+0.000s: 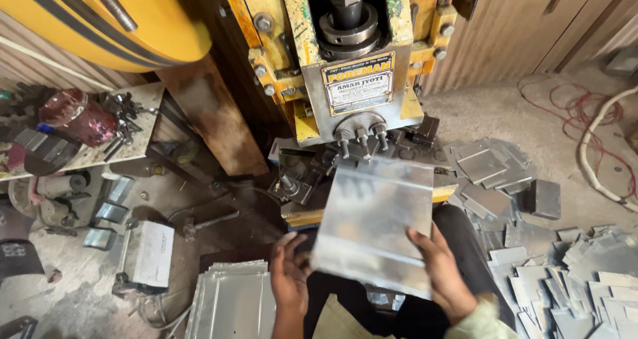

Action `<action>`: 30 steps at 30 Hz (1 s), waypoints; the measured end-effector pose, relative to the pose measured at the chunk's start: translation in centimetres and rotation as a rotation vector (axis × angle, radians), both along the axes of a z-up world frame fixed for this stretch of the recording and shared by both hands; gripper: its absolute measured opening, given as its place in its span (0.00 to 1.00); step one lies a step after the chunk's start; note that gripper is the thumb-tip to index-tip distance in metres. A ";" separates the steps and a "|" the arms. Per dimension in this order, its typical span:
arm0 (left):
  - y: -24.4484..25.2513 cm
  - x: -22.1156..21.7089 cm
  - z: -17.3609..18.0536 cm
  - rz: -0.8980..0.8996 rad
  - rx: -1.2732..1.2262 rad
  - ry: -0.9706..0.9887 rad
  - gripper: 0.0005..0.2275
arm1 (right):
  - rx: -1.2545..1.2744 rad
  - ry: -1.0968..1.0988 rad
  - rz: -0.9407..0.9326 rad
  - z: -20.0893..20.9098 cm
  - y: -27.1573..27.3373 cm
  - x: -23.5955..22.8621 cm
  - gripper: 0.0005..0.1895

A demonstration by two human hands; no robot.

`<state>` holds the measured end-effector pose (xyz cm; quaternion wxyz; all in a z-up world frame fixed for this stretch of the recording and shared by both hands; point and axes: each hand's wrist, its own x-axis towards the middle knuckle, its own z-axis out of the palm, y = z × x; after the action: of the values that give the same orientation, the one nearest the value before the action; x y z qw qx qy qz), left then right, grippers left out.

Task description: The person repeatedly picks up rectangular metal sheets from a stack and places them into a yellow hydraulic press. After the press operates, the person removes the processed sheets and places them into a separate pile. This cycle is performed continuously throughout the video.

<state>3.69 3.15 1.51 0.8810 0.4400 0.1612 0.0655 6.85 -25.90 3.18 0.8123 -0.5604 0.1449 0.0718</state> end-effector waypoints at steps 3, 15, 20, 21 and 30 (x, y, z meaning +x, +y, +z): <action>-0.7 2.3 -0.7 -0.284 -0.008 0.120 0.24 | -0.053 0.128 0.168 -1.4 -4.6 0.9 0.36; -9.2 3.3 0.8 -0.328 -0.102 0.011 0.20 | 0.529 -0.185 -0.227 1.9 -3.6 -2.8 0.39; -8.2 5.0 -0.2 -0.320 -0.095 -0.049 0.20 | 0.237 -0.134 -0.253 1.9 -2.6 -1.1 0.32; -8.0 5.9 -0.4 -0.315 -0.092 -0.052 0.19 | 0.227 -0.108 -0.286 2.2 -2.2 -0.2 0.30; -8.5 6.9 -1.9 -0.285 -0.154 -0.066 0.17 | 0.212 -0.095 -0.340 1.9 -1.5 2.0 0.23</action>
<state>10.58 -5.31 -0.43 0.9173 0.3872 0.0727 -0.0584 8.87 -27.44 5.10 0.8730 -0.4421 0.1905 -0.0780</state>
